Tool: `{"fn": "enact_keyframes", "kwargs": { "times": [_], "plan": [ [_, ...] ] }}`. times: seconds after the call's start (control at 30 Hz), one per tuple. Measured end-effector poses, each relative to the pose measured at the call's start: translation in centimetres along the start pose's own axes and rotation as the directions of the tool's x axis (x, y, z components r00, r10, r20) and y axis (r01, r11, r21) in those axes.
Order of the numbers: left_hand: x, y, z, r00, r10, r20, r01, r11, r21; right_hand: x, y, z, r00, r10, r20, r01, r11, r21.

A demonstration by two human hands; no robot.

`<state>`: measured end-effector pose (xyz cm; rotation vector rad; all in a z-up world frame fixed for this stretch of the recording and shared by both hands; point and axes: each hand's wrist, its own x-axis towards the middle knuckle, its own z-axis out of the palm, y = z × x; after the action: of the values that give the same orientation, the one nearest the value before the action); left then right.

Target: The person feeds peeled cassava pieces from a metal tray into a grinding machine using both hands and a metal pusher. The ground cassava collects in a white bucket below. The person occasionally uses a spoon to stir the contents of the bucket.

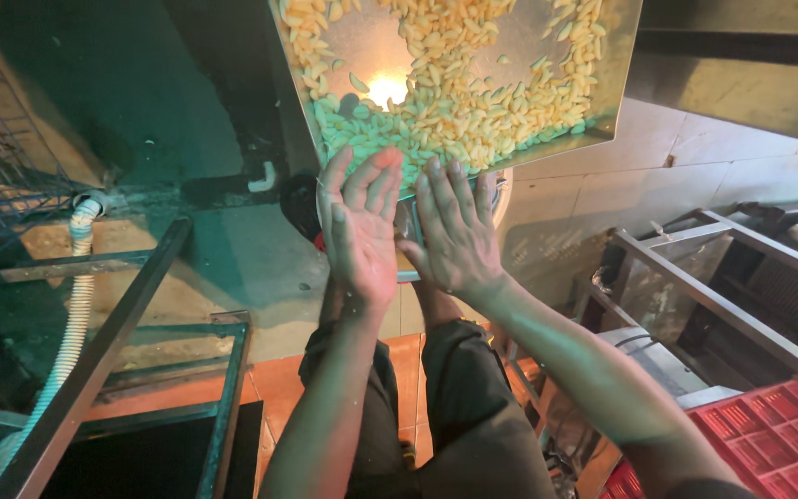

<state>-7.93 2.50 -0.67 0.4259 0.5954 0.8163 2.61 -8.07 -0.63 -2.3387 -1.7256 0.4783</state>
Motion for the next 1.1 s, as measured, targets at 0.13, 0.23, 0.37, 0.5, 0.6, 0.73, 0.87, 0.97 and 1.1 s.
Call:
{"fn": "enact_keyframes", "kwargs": {
  "times": [0.13, 0.23, 0.37, 0.5, 0.6, 0.73, 0.87, 0.97, 1.1],
  "plan": [
    [0.0, 0.1, 0.6, 1.000, 0.003, -0.008, -0.002, 0.996, 0.088, 0.0, 0.0, -0.4, 0.998, 0.023, 0.050, -0.022, 1.000, -0.013],
    [0.2, 0.5, 0.5, 1.000, 0.017, 0.000, -0.017, 0.977, 0.212, 0.3, 0.5, -0.7, 1.000, -0.003, -0.030, 0.002, 0.999, -0.033],
    [0.0, 1.1, -0.9, 0.997, 0.068, 0.030, -0.074, 0.956, 0.285, -0.1, 1.3, -0.9, 0.995, -0.018, -0.096, 0.021, 0.999, 0.036],
    [0.1, 2.0, -1.3, 0.995, 0.104, -0.012, -0.091, 0.917, 0.387, 0.0, 1.9, -1.9, 0.935, -0.229, -0.270, 0.266, 0.958, 0.110],
    [0.6, 2.9, -0.8, 0.981, 0.192, 0.029, -0.179, 0.839, 0.514, 0.5, 2.1, -2.9, 0.922, -0.222, -0.318, 0.289, 0.940, 0.183],
    [3.1, 4.3, 0.2, 0.953, 0.179, 0.246, -0.303, 0.631, 0.714, 1.6, 3.3, -4.3, 0.930, -0.074, -0.361, 0.187, 0.939, 0.289],
    [7.3, 3.9, 1.0, 0.910, 0.082, 0.405, -0.413, 0.125, 0.902, 3.5, 5.3, -5.9, 0.980, 0.029, -0.198, 0.022, 0.968, 0.250],
    [8.1, 3.3, 1.2, 0.878, 0.092, 0.469, -0.463, -0.078, 0.883, 6.0, 5.4, -6.6, 0.988, 0.152, 0.024, -0.147, 0.886, 0.440],
    [7.7, 2.7, 1.0, 0.868, 0.118, 0.482, -0.469, -0.118, 0.875, 10.3, 4.5, -7.3, 0.997, 0.061, -0.049, -0.036, 0.915, 0.402]
  ]
}}
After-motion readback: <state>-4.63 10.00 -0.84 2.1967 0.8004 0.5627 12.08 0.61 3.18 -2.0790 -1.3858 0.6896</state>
